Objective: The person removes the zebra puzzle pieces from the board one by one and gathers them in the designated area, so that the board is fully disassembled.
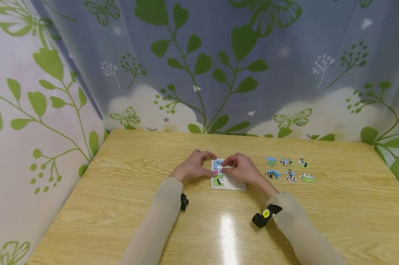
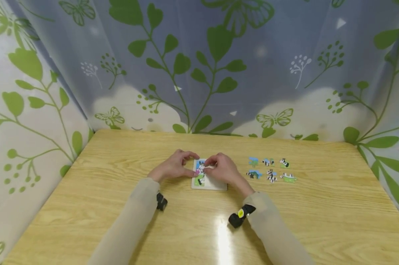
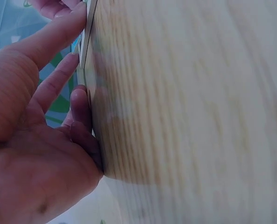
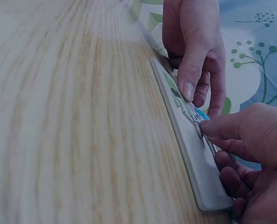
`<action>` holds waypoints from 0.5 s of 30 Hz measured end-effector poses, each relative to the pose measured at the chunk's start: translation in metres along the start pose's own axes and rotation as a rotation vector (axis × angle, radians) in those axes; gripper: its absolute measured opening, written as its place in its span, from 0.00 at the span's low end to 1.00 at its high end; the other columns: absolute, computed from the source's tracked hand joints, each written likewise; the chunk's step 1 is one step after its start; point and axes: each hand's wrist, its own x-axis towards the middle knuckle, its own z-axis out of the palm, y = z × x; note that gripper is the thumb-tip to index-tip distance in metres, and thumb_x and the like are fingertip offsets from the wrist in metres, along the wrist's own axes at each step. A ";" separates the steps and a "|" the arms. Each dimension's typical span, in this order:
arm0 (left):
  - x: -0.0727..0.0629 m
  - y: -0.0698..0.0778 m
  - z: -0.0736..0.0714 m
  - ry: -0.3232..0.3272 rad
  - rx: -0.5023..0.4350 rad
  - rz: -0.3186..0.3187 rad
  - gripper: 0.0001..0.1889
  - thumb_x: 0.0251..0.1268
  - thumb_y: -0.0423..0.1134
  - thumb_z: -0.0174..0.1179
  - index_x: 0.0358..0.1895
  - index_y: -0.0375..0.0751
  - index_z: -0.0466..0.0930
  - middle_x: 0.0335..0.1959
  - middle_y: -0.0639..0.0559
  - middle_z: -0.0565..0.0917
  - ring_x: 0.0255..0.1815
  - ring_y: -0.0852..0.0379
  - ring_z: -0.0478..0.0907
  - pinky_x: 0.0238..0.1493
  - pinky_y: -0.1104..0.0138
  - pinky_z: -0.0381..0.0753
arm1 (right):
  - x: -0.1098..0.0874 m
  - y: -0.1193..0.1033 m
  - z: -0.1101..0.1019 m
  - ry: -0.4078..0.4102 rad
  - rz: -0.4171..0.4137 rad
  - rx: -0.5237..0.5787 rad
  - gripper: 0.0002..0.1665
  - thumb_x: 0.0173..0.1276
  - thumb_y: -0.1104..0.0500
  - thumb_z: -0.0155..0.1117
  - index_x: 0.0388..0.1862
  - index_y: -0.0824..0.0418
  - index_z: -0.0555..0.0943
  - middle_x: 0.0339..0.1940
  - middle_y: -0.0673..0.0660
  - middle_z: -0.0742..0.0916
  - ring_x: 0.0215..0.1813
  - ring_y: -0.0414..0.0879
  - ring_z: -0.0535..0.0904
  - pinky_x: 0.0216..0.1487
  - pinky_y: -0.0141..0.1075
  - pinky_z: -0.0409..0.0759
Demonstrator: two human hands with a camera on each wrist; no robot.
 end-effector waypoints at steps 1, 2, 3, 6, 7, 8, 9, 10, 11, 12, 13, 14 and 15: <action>0.000 0.000 0.000 0.002 0.003 -0.003 0.30 0.59 0.46 0.75 0.66 0.57 0.77 0.61 0.44 0.68 0.59 0.48 0.67 0.57 0.53 0.72 | 0.000 0.000 0.001 0.003 0.008 0.006 0.07 0.66 0.57 0.71 0.41 0.58 0.89 0.43 0.58 0.85 0.44 0.49 0.77 0.46 0.39 0.73; 0.000 0.000 0.000 0.004 0.004 -0.006 0.30 0.59 0.45 0.76 0.65 0.57 0.77 0.61 0.44 0.68 0.58 0.48 0.66 0.57 0.53 0.72 | 0.001 0.000 0.001 0.006 0.018 0.014 0.07 0.67 0.57 0.71 0.40 0.57 0.89 0.43 0.58 0.85 0.44 0.49 0.77 0.46 0.39 0.72; 0.000 0.001 0.000 0.006 0.005 -0.008 0.30 0.58 0.45 0.76 0.65 0.57 0.78 0.61 0.45 0.68 0.58 0.49 0.66 0.57 0.53 0.71 | 0.001 -0.001 0.002 0.011 0.028 0.024 0.07 0.67 0.57 0.70 0.40 0.57 0.88 0.43 0.58 0.85 0.44 0.48 0.76 0.46 0.38 0.72; 0.001 0.001 -0.001 0.010 0.012 -0.009 0.30 0.58 0.45 0.76 0.65 0.56 0.78 0.60 0.44 0.68 0.58 0.49 0.66 0.56 0.55 0.71 | 0.002 -0.001 0.003 0.021 0.048 0.061 0.07 0.68 0.57 0.70 0.41 0.58 0.88 0.41 0.57 0.86 0.42 0.48 0.77 0.44 0.37 0.71; 0.002 0.001 -0.001 0.011 0.019 -0.009 0.30 0.58 0.45 0.76 0.65 0.56 0.78 0.60 0.45 0.69 0.58 0.49 0.66 0.56 0.55 0.71 | 0.002 -0.001 0.004 0.023 0.054 0.077 0.07 0.68 0.56 0.70 0.41 0.58 0.88 0.41 0.57 0.87 0.42 0.47 0.78 0.44 0.37 0.72; 0.002 0.001 -0.001 0.012 0.020 -0.010 0.30 0.57 0.45 0.76 0.64 0.56 0.78 0.60 0.45 0.69 0.58 0.49 0.66 0.56 0.55 0.70 | 0.002 -0.002 0.004 0.026 0.061 0.096 0.07 0.68 0.56 0.70 0.41 0.58 0.87 0.40 0.57 0.87 0.41 0.47 0.78 0.44 0.37 0.72; 0.002 0.001 -0.001 0.012 0.021 -0.012 0.30 0.57 0.45 0.76 0.64 0.56 0.78 0.60 0.45 0.68 0.58 0.49 0.66 0.56 0.55 0.70 | 0.003 -0.002 0.004 0.028 0.061 0.111 0.07 0.68 0.57 0.70 0.41 0.59 0.87 0.39 0.57 0.88 0.41 0.46 0.79 0.43 0.36 0.73; 0.003 0.000 0.000 0.012 0.023 -0.014 0.30 0.57 0.45 0.76 0.64 0.56 0.78 0.60 0.45 0.68 0.58 0.50 0.66 0.56 0.55 0.70 | 0.002 -0.002 0.005 0.029 0.066 0.127 0.07 0.68 0.57 0.70 0.41 0.59 0.87 0.38 0.56 0.88 0.40 0.46 0.80 0.43 0.36 0.74; 0.003 0.000 0.000 0.012 0.024 -0.016 0.30 0.57 0.46 0.76 0.64 0.56 0.78 0.60 0.45 0.68 0.58 0.50 0.66 0.56 0.55 0.70 | 0.002 -0.002 0.005 0.031 0.067 0.141 0.07 0.68 0.57 0.70 0.41 0.59 0.87 0.38 0.56 0.88 0.39 0.46 0.80 0.42 0.36 0.74; 0.003 0.000 0.000 0.012 0.026 -0.016 0.30 0.57 0.46 0.76 0.64 0.56 0.78 0.60 0.45 0.68 0.58 0.50 0.66 0.56 0.55 0.71 | 0.002 -0.002 0.005 0.035 0.074 0.154 0.07 0.68 0.57 0.70 0.41 0.59 0.87 0.37 0.56 0.89 0.39 0.45 0.80 0.42 0.36 0.75; 0.003 0.000 0.000 0.010 0.027 -0.017 0.30 0.57 0.46 0.77 0.65 0.57 0.78 0.60 0.45 0.69 0.58 0.50 0.66 0.56 0.55 0.71 | 0.001 -0.002 0.005 0.037 0.077 0.165 0.07 0.68 0.57 0.70 0.41 0.59 0.87 0.37 0.56 0.89 0.39 0.45 0.81 0.42 0.35 0.75; 0.003 0.000 0.000 0.009 0.027 -0.017 0.31 0.57 0.46 0.77 0.65 0.57 0.78 0.60 0.45 0.68 0.58 0.50 0.66 0.56 0.55 0.71 | 0.001 -0.002 0.005 0.040 0.079 0.177 0.07 0.68 0.57 0.70 0.41 0.59 0.87 0.37 0.56 0.89 0.39 0.45 0.81 0.42 0.35 0.75; 0.003 0.001 0.000 0.008 0.027 -0.017 0.31 0.57 0.46 0.77 0.65 0.57 0.78 0.60 0.45 0.68 0.58 0.50 0.67 0.56 0.55 0.71 | 0.000 -0.002 0.005 0.041 0.081 0.187 0.07 0.68 0.57 0.70 0.41 0.59 0.87 0.37 0.56 0.89 0.38 0.45 0.81 0.42 0.36 0.75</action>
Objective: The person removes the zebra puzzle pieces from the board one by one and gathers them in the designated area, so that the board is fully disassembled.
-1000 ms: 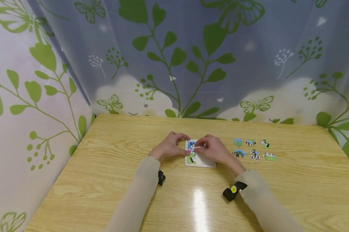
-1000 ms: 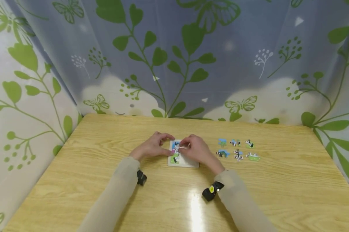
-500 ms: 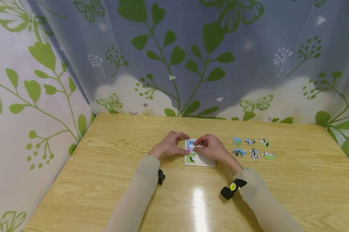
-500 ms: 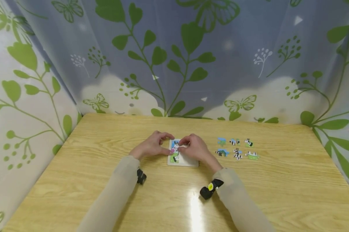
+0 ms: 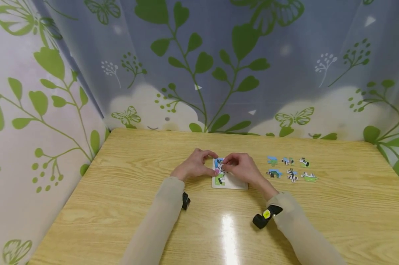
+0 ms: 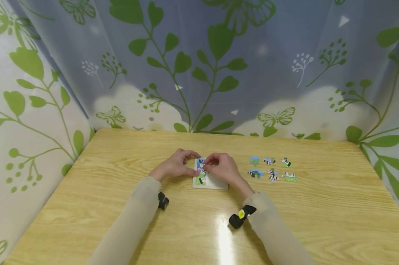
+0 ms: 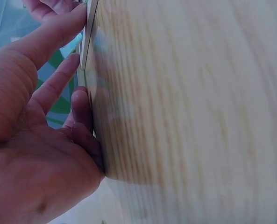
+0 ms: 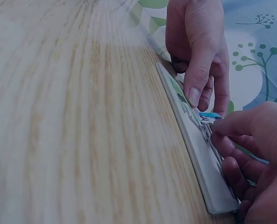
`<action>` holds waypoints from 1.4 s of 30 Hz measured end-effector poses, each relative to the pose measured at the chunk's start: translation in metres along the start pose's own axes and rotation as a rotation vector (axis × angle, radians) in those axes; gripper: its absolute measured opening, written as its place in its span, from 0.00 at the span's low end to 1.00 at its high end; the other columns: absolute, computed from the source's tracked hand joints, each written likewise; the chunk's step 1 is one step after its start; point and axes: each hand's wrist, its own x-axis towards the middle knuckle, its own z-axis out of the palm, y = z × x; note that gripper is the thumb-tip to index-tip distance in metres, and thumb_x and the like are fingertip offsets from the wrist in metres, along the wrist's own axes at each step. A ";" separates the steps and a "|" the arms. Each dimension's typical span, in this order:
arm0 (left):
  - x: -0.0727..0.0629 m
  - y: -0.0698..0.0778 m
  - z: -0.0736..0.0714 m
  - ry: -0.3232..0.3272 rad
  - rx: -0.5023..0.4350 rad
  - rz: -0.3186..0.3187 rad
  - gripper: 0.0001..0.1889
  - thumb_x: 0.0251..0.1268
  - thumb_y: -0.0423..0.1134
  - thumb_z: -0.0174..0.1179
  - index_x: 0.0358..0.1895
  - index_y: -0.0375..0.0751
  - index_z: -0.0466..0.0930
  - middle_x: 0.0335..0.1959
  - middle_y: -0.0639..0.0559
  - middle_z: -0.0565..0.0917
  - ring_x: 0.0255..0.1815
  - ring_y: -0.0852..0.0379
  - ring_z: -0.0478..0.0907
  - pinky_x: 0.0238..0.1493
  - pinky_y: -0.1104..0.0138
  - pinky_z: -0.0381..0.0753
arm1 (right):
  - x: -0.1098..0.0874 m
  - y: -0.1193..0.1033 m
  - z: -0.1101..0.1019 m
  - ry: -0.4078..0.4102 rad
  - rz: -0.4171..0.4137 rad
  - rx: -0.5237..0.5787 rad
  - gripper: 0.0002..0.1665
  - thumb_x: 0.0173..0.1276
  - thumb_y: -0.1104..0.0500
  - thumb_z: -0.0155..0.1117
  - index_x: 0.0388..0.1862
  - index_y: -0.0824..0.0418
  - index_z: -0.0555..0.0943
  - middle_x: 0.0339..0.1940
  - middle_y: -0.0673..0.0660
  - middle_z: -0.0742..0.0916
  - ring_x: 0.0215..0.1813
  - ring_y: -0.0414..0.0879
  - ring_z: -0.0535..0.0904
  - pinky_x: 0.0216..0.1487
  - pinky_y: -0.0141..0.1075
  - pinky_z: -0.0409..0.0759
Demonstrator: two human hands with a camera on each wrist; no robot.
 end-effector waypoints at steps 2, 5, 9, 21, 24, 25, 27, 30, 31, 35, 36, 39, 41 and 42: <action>0.000 0.001 0.000 -0.001 -0.003 0.000 0.31 0.57 0.46 0.77 0.65 0.56 0.78 0.60 0.45 0.68 0.59 0.50 0.67 0.57 0.54 0.72 | -0.001 0.000 -0.001 0.004 0.009 0.017 0.07 0.68 0.57 0.70 0.41 0.59 0.87 0.37 0.56 0.89 0.38 0.45 0.81 0.41 0.36 0.75; 0.000 0.002 0.001 -0.001 -0.009 -0.004 0.31 0.57 0.46 0.77 0.65 0.57 0.77 0.60 0.45 0.68 0.59 0.49 0.67 0.59 0.54 0.72 | -0.004 0.002 -0.004 0.016 0.016 0.047 0.08 0.68 0.56 0.71 0.42 0.58 0.86 0.37 0.55 0.89 0.38 0.44 0.82 0.41 0.36 0.76; -0.001 0.002 0.001 0.002 -0.008 -0.012 0.31 0.56 0.46 0.77 0.65 0.58 0.77 0.60 0.45 0.69 0.60 0.49 0.67 0.60 0.53 0.72 | -0.009 0.006 -0.014 0.034 0.001 0.061 0.07 0.68 0.56 0.71 0.41 0.58 0.86 0.37 0.55 0.89 0.37 0.45 0.81 0.40 0.37 0.77; -0.006 -0.001 0.001 -0.011 0.002 0.026 0.31 0.60 0.48 0.74 0.68 0.56 0.75 0.62 0.44 0.68 0.61 0.48 0.67 0.64 0.50 0.72 | -0.050 0.022 -0.066 0.079 0.004 0.000 0.09 0.70 0.55 0.70 0.44 0.59 0.86 0.38 0.57 0.90 0.39 0.46 0.81 0.35 0.34 0.77; -0.007 -0.001 0.000 -0.015 0.022 0.047 0.31 0.62 0.49 0.73 0.68 0.55 0.75 0.61 0.44 0.68 0.60 0.48 0.67 0.63 0.51 0.72 | -0.060 0.030 -0.076 0.089 0.012 -0.028 0.10 0.70 0.54 0.70 0.44 0.59 0.86 0.38 0.57 0.90 0.39 0.45 0.81 0.35 0.34 0.77; -0.007 -0.001 0.000 -0.015 0.031 0.055 0.31 0.62 0.49 0.73 0.68 0.54 0.75 0.61 0.44 0.68 0.59 0.49 0.67 0.62 0.52 0.72 | -0.064 0.032 -0.079 0.093 0.018 -0.038 0.10 0.70 0.54 0.70 0.44 0.58 0.86 0.38 0.57 0.90 0.39 0.44 0.81 0.35 0.34 0.76; -0.008 -0.001 -0.001 -0.010 0.046 0.071 0.31 0.63 0.49 0.72 0.68 0.53 0.74 0.59 0.44 0.69 0.57 0.50 0.67 0.60 0.54 0.73 | -0.070 0.037 -0.085 0.098 0.019 -0.058 0.10 0.70 0.53 0.70 0.44 0.58 0.86 0.38 0.56 0.90 0.37 0.43 0.81 0.34 0.34 0.76; -0.012 -0.001 0.000 0.005 0.056 0.088 0.30 0.62 0.49 0.72 0.67 0.50 0.76 0.54 0.45 0.71 0.53 0.51 0.66 0.54 0.57 0.71 | -0.080 0.043 -0.092 0.112 0.016 -0.078 0.10 0.70 0.53 0.71 0.43 0.58 0.86 0.37 0.56 0.89 0.36 0.41 0.81 0.33 0.34 0.76; -0.014 -0.002 0.000 0.009 0.065 0.092 0.30 0.61 0.49 0.73 0.66 0.49 0.76 0.52 0.45 0.71 0.52 0.52 0.66 0.52 0.58 0.70 | -0.082 0.045 -0.094 0.114 0.016 -0.081 0.09 0.70 0.53 0.71 0.42 0.58 0.86 0.37 0.56 0.89 0.35 0.40 0.81 0.32 0.34 0.76; -0.020 -0.002 0.002 0.011 0.077 0.082 0.30 0.57 0.47 0.76 0.64 0.49 0.78 0.52 0.45 0.70 0.53 0.50 0.67 0.55 0.56 0.72 | -0.092 0.049 -0.100 0.120 0.007 -0.101 0.09 0.70 0.54 0.71 0.42 0.57 0.86 0.37 0.55 0.89 0.34 0.38 0.80 0.31 0.33 0.75; -0.022 -0.001 0.003 0.011 0.086 0.079 0.31 0.56 0.47 0.76 0.64 0.49 0.77 0.54 0.44 0.70 0.55 0.49 0.68 0.57 0.55 0.73 | -0.094 0.050 -0.101 0.115 0.009 -0.100 0.09 0.70 0.54 0.71 0.42 0.57 0.86 0.37 0.55 0.89 0.33 0.38 0.79 0.31 0.33 0.75; -0.025 0.001 0.005 0.011 0.116 0.064 0.34 0.54 0.49 0.77 0.65 0.51 0.76 0.64 0.41 0.67 0.62 0.45 0.69 0.66 0.48 0.72 | -0.099 0.054 -0.103 0.106 -0.005 -0.106 0.08 0.70 0.55 0.71 0.42 0.58 0.86 0.35 0.55 0.89 0.31 0.37 0.78 0.29 0.33 0.75; -0.026 0.003 0.006 0.018 0.142 0.057 0.35 0.53 0.51 0.77 0.66 0.52 0.75 0.68 0.39 0.66 0.66 0.42 0.69 0.69 0.45 0.71 | -0.102 0.057 -0.104 0.097 -0.013 -0.111 0.08 0.70 0.55 0.71 0.42 0.59 0.86 0.34 0.54 0.88 0.30 0.37 0.78 0.29 0.33 0.74; -0.026 0.004 0.007 0.021 0.153 0.054 0.36 0.53 0.51 0.77 0.66 0.53 0.75 0.69 0.39 0.65 0.67 0.41 0.69 0.69 0.45 0.70 | -0.104 0.058 -0.105 0.095 -0.011 -0.118 0.08 0.70 0.56 0.71 0.41 0.59 0.86 0.33 0.54 0.88 0.30 0.37 0.78 0.29 0.33 0.74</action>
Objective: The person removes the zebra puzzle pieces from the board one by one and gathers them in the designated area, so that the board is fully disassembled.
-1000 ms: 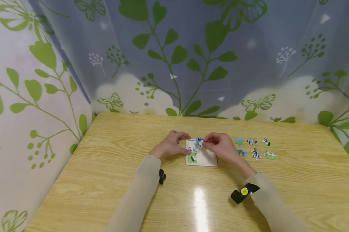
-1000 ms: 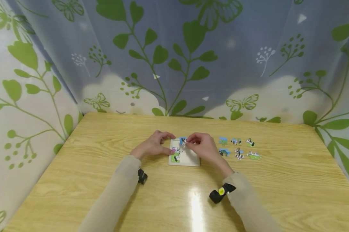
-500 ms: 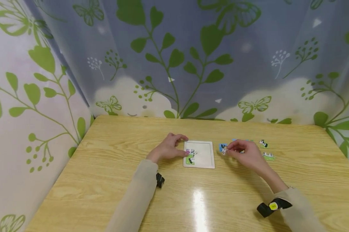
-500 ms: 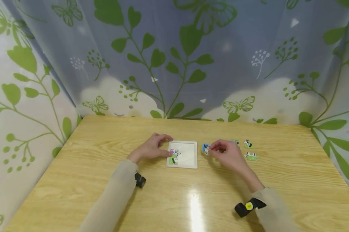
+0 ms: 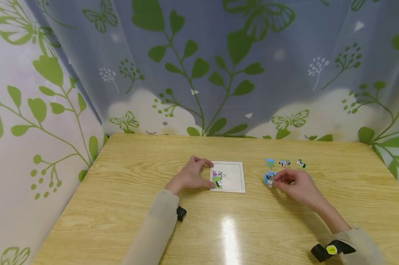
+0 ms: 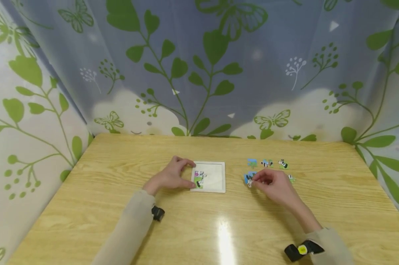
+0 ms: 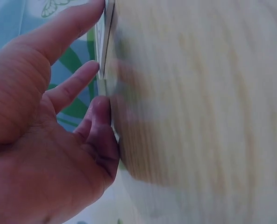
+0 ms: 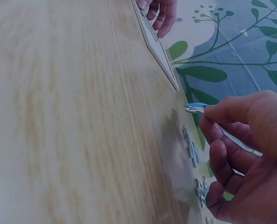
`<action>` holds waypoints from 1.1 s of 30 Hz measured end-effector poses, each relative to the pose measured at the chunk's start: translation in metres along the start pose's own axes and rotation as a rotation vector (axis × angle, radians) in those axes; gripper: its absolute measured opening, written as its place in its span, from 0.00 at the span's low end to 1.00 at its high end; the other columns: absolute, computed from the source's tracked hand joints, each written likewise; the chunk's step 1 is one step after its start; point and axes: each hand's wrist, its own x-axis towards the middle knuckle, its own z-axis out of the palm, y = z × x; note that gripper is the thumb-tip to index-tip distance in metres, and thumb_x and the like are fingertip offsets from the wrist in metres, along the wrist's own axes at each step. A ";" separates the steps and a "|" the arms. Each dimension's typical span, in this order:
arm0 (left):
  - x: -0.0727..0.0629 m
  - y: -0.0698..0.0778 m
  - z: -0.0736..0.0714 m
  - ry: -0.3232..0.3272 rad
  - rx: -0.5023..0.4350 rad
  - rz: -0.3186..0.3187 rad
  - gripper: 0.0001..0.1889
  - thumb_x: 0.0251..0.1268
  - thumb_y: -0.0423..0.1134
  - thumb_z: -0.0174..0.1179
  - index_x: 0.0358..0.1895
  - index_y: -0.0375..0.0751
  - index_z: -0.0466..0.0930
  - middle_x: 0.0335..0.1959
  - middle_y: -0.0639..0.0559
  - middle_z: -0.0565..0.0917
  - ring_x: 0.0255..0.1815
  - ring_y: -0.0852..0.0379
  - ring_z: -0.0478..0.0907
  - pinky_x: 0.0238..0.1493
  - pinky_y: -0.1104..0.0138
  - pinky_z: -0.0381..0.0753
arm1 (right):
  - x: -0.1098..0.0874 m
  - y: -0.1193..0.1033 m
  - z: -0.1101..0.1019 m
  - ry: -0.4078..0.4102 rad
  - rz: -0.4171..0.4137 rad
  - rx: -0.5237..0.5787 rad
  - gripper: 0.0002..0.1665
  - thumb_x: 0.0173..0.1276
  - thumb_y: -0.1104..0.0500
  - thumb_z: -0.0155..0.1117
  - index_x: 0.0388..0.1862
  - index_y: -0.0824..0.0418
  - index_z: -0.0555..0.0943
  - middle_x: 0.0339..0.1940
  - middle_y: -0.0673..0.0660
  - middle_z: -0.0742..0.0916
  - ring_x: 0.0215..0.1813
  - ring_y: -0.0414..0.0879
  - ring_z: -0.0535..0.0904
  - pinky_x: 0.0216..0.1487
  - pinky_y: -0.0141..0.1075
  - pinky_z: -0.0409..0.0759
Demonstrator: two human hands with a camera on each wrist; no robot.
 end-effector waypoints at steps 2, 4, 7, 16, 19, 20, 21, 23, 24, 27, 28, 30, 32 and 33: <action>-0.001 0.001 0.001 0.005 0.011 -0.011 0.36 0.53 0.51 0.77 0.67 0.54 0.75 0.71 0.38 0.65 0.67 0.41 0.68 0.69 0.44 0.70 | -0.003 0.002 -0.001 -0.009 0.003 -0.018 0.07 0.70 0.56 0.70 0.41 0.58 0.86 0.32 0.53 0.88 0.31 0.36 0.78 0.30 0.32 0.75; -0.001 0.002 0.001 0.013 0.013 -0.017 0.36 0.53 0.51 0.78 0.67 0.54 0.75 0.71 0.38 0.65 0.67 0.41 0.68 0.69 0.44 0.70 | -0.005 0.004 -0.003 -0.024 0.013 -0.034 0.07 0.70 0.56 0.70 0.41 0.58 0.86 0.33 0.52 0.88 0.31 0.35 0.78 0.31 0.32 0.75; -0.002 0.002 0.001 0.018 0.006 -0.026 0.36 0.52 0.51 0.78 0.67 0.54 0.75 0.71 0.38 0.65 0.67 0.40 0.69 0.68 0.43 0.70 | -0.008 0.005 -0.005 -0.048 0.037 -0.053 0.08 0.70 0.55 0.71 0.42 0.57 0.86 0.34 0.51 0.89 0.32 0.34 0.78 0.32 0.32 0.74; 0.000 -0.002 0.000 -0.014 -0.027 -0.014 0.37 0.53 0.52 0.77 0.68 0.54 0.73 0.69 0.40 0.66 0.66 0.43 0.67 0.69 0.44 0.69 | -0.011 0.009 -0.003 -0.067 0.046 -0.124 0.06 0.69 0.53 0.72 0.39 0.54 0.87 0.33 0.49 0.90 0.33 0.34 0.81 0.34 0.31 0.75; 0.001 -0.004 0.000 -0.019 -0.030 -0.008 0.37 0.53 0.52 0.77 0.68 0.54 0.73 0.69 0.40 0.65 0.66 0.43 0.66 0.69 0.44 0.69 | -0.011 0.009 -0.004 -0.068 0.038 -0.141 0.06 0.69 0.53 0.72 0.39 0.53 0.87 0.33 0.48 0.90 0.34 0.35 0.82 0.35 0.32 0.75; 0.002 -0.005 0.000 -0.019 -0.030 -0.008 0.37 0.53 0.52 0.77 0.67 0.54 0.73 0.69 0.40 0.66 0.66 0.43 0.66 0.68 0.44 0.69 | -0.011 0.009 -0.004 -0.070 0.037 -0.141 0.06 0.69 0.53 0.71 0.39 0.54 0.87 0.33 0.48 0.90 0.34 0.35 0.82 0.35 0.32 0.75; 0.002 -0.005 0.001 -0.017 -0.030 -0.007 0.37 0.53 0.53 0.77 0.67 0.54 0.73 0.69 0.40 0.66 0.66 0.43 0.66 0.68 0.44 0.69 | -0.011 0.009 -0.004 -0.068 0.036 -0.144 0.06 0.69 0.53 0.71 0.39 0.53 0.87 0.33 0.48 0.90 0.34 0.35 0.82 0.35 0.32 0.75; 0.003 -0.006 0.001 -0.018 -0.029 -0.007 0.37 0.53 0.53 0.77 0.67 0.54 0.73 0.68 0.40 0.66 0.66 0.44 0.66 0.68 0.44 0.69 | -0.011 0.009 -0.005 -0.063 0.035 -0.149 0.06 0.69 0.52 0.71 0.39 0.53 0.87 0.32 0.48 0.89 0.33 0.35 0.81 0.35 0.32 0.75; 0.003 -0.006 0.001 -0.019 -0.028 -0.008 0.37 0.53 0.53 0.77 0.67 0.55 0.73 0.69 0.41 0.66 0.66 0.44 0.66 0.68 0.44 0.69 | -0.011 0.009 -0.006 -0.059 0.034 -0.150 0.06 0.70 0.52 0.71 0.39 0.53 0.87 0.32 0.48 0.89 0.33 0.35 0.80 0.35 0.32 0.74; 0.003 -0.005 0.002 -0.022 -0.028 -0.014 0.36 0.53 0.53 0.76 0.67 0.56 0.73 0.68 0.41 0.66 0.65 0.44 0.66 0.67 0.44 0.69 | -0.011 0.009 -0.006 -0.037 0.027 -0.150 0.06 0.71 0.52 0.70 0.40 0.52 0.87 0.32 0.48 0.89 0.32 0.34 0.79 0.34 0.32 0.74; 0.003 -0.005 0.002 -0.023 -0.026 -0.017 0.36 0.53 0.53 0.76 0.67 0.56 0.73 0.69 0.41 0.66 0.65 0.44 0.66 0.67 0.45 0.69 | -0.011 0.009 -0.006 -0.029 0.021 -0.148 0.07 0.71 0.52 0.69 0.41 0.53 0.87 0.33 0.48 0.90 0.32 0.34 0.80 0.34 0.32 0.74; 0.004 -0.005 0.002 -0.025 -0.031 -0.021 0.36 0.53 0.53 0.76 0.67 0.56 0.73 0.69 0.41 0.65 0.65 0.44 0.65 0.67 0.45 0.69 | -0.010 0.008 -0.005 -0.011 0.007 -0.147 0.07 0.72 0.52 0.68 0.43 0.54 0.87 0.34 0.49 0.90 0.32 0.34 0.79 0.33 0.32 0.74; 0.004 -0.004 0.002 -0.028 -0.033 -0.026 0.36 0.54 0.53 0.76 0.67 0.56 0.72 0.69 0.41 0.65 0.66 0.44 0.65 0.67 0.45 0.69 | -0.009 0.006 -0.004 0.009 -0.006 -0.144 0.09 0.73 0.51 0.67 0.44 0.54 0.87 0.35 0.49 0.89 0.33 0.34 0.80 0.33 0.32 0.75; 0.004 -0.004 0.001 -0.029 -0.034 -0.027 0.36 0.53 0.53 0.76 0.67 0.56 0.72 0.69 0.41 0.65 0.66 0.44 0.65 0.68 0.44 0.68 | -0.008 0.005 -0.003 0.018 -0.015 -0.141 0.09 0.73 0.51 0.67 0.45 0.54 0.87 0.35 0.50 0.89 0.34 0.34 0.80 0.33 0.32 0.76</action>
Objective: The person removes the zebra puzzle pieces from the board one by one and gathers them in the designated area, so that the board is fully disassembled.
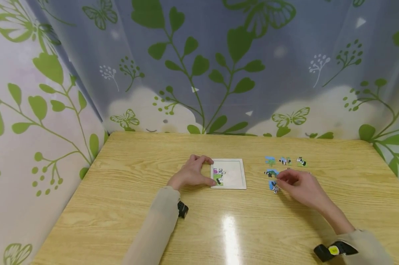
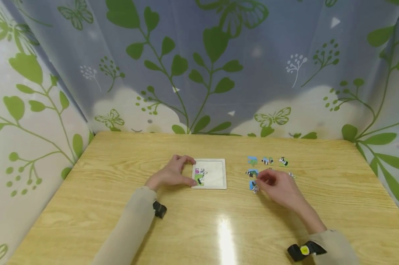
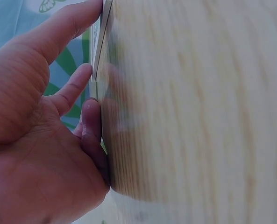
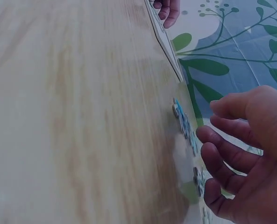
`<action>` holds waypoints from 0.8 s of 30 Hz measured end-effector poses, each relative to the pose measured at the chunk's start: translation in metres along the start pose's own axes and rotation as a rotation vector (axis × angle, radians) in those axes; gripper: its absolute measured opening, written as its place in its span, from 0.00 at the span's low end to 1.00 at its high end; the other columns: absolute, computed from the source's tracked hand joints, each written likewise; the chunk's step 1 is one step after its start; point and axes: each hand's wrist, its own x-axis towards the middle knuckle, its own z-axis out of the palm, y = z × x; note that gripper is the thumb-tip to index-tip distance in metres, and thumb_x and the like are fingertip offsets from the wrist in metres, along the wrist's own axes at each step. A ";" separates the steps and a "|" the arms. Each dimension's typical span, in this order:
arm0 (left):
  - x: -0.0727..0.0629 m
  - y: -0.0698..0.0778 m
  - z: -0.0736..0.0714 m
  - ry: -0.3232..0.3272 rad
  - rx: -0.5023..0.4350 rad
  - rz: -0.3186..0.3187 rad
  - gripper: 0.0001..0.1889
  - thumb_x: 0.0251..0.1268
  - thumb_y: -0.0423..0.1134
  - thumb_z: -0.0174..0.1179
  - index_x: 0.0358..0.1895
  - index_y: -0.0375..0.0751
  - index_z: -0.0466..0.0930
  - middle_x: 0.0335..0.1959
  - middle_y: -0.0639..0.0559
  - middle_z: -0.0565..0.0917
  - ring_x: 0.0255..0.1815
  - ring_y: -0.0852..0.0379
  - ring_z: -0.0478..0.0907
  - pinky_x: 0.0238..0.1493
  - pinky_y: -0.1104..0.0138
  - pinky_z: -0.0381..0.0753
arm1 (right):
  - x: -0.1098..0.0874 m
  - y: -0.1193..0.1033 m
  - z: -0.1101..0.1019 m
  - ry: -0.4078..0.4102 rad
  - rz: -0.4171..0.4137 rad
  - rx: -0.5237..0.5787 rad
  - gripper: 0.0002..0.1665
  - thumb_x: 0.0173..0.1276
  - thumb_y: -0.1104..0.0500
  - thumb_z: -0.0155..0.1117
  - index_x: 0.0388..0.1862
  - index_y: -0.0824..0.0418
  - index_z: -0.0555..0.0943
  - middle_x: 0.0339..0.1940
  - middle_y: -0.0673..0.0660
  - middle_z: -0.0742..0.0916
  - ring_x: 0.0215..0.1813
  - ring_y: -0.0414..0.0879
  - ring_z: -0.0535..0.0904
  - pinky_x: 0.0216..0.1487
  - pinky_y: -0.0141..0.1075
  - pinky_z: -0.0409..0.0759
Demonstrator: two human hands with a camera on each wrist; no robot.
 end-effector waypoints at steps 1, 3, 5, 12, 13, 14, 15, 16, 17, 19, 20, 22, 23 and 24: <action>0.000 0.000 0.000 -0.001 0.002 -0.001 0.37 0.53 0.53 0.76 0.67 0.56 0.72 0.69 0.41 0.65 0.66 0.44 0.65 0.68 0.44 0.68 | 0.001 -0.002 0.001 0.009 -0.011 0.004 0.10 0.73 0.51 0.67 0.45 0.54 0.86 0.35 0.50 0.89 0.34 0.34 0.80 0.32 0.32 0.76; 0.000 0.001 0.000 -0.004 0.005 -0.004 0.37 0.53 0.53 0.76 0.67 0.56 0.72 0.70 0.41 0.65 0.66 0.44 0.65 0.68 0.44 0.68 | 0.005 -0.006 0.004 0.026 -0.037 0.019 0.10 0.73 0.51 0.67 0.46 0.54 0.86 0.36 0.51 0.89 0.35 0.35 0.80 0.31 0.33 0.76; 0.001 0.000 0.000 -0.003 0.008 -0.007 0.37 0.53 0.53 0.76 0.67 0.56 0.72 0.69 0.41 0.65 0.66 0.44 0.65 0.68 0.44 0.68 | 0.010 -0.010 0.008 0.038 -0.071 0.031 0.10 0.73 0.52 0.67 0.47 0.55 0.86 0.36 0.51 0.89 0.36 0.37 0.80 0.31 0.33 0.76; 0.000 0.001 -0.001 -0.007 0.002 -0.009 0.39 0.53 0.53 0.77 0.69 0.57 0.70 0.69 0.41 0.65 0.66 0.44 0.64 0.69 0.44 0.67 | 0.033 -0.032 0.026 0.021 -0.153 0.084 0.12 0.73 0.54 0.67 0.49 0.58 0.87 0.39 0.52 0.90 0.39 0.41 0.83 0.35 0.34 0.78; 0.000 0.001 -0.001 -0.008 0.000 -0.010 0.40 0.53 0.53 0.77 0.70 0.57 0.70 0.69 0.41 0.65 0.67 0.44 0.64 0.69 0.44 0.67 | 0.037 -0.035 0.028 0.015 -0.159 0.088 0.12 0.73 0.54 0.67 0.50 0.58 0.87 0.39 0.52 0.90 0.39 0.42 0.83 0.36 0.34 0.78; 0.000 0.001 -0.001 -0.009 -0.001 -0.010 0.40 0.53 0.53 0.77 0.70 0.57 0.69 0.69 0.41 0.65 0.67 0.45 0.64 0.70 0.44 0.67 | 0.040 -0.038 0.032 0.007 -0.162 0.095 0.12 0.73 0.54 0.67 0.50 0.58 0.87 0.39 0.52 0.90 0.39 0.42 0.83 0.36 0.34 0.78; 0.000 0.001 -0.001 -0.009 0.000 -0.009 0.40 0.53 0.53 0.77 0.70 0.57 0.69 0.69 0.41 0.65 0.67 0.45 0.64 0.69 0.44 0.67 | 0.044 -0.042 0.035 0.001 -0.165 0.102 0.12 0.73 0.54 0.67 0.49 0.58 0.87 0.39 0.52 0.90 0.39 0.43 0.84 0.35 0.34 0.78; 0.000 0.001 -0.001 -0.009 -0.001 -0.008 0.40 0.53 0.53 0.77 0.70 0.57 0.70 0.69 0.41 0.65 0.66 0.45 0.64 0.69 0.44 0.67 | 0.047 -0.046 0.038 -0.007 -0.167 0.110 0.12 0.73 0.54 0.67 0.49 0.57 0.87 0.39 0.52 0.90 0.39 0.43 0.84 0.36 0.34 0.78; 0.000 0.001 -0.001 -0.008 -0.001 -0.008 0.40 0.53 0.53 0.77 0.70 0.57 0.70 0.69 0.41 0.65 0.66 0.45 0.64 0.69 0.44 0.68 | 0.050 -0.049 0.041 -0.015 -0.169 0.116 0.11 0.73 0.54 0.68 0.49 0.57 0.87 0.39 0.52 0.90 0.40 0.43 0.84 0.36 0.35 0.78; 0.001 0.000 -0.001 -0.008 0.001 -0.010 0.40 0.53 0.53 0.77 0.70 0.57 0.70 0.69 0.41 0.65 0.67 0.45 0.64 0.69 0.44 0.67 | 0.056 -0.055 0.048 -0.031 -0.174 0.134 0.11 0.72 0.54 0.68 0.49 0.57 0.87 0.39 0.51 0.90 0.40 0.44 0.84 0.37 0.35 0.79; 0.001 0.000 -0.001 -0.006 0.003 -0.012 0.40 0.53 0.53 0.77 0.70 0.57 0.70 0.69 0.42 0.65 0.67 0.45 0.64 0.69 0.44 0.68 | 0.059 -0.058 0.051 -0.041 -0.176 0.145 0.11 0.72 0.54 0.68 0.49 0.57 0.87 0.39 0.51 0.90 0.41 0.44 0.84 0.38 0.35 0.79; 0.001 0.000 -0.001 -0.003 0.002 -0.016 0.40 0.52 0.53 0.77 0.70 0.58 0.70 0.69 0.42 0.65 0.66 0.45 0.65 0.69 0.45 0.68 | 0.063 -0.063 0.058 -0.061 -0.183 0.162 0.11 0.72 0.54 0.68 0.49 0.57 0.87 0.40 0.51 0.90 0.42 0.44 0.84 0.41 0.36 0.80; 0.001 0.001 -0.001 -0.005 0.003 -0.019 0.40 0.52 0.53 0.77 0.70 0.58 0.70 0.69 0.42 0.65 0.66 0.45 0.65 0.69 0.45 0.68 | 0.065 -0.065 0.061 -0.070 -0.184 0.169 0.11 0.72 0.54 0.68 0.49 0.57 0.87 0.41 0.52 0.90 0.42 0.44 0.84 0.42 0.36 0.81; 0.001 0.001 -0.001 -0.005 0.002 -0.019 0.40 0.52 0.53 0.77 0.70 0.58 0.70 0.69 0.42 0.65 0.66 0.45 0.65 0.69 0.45 0.68 | 0.067 -0.068 0.064 -0.080 -0.183 0.177 0.12 0.72 0.54 0.68 0.49 0.57 0.87 0.41 0.52 0.90 0.42 0.44 0.84 0.43 0.36 0.81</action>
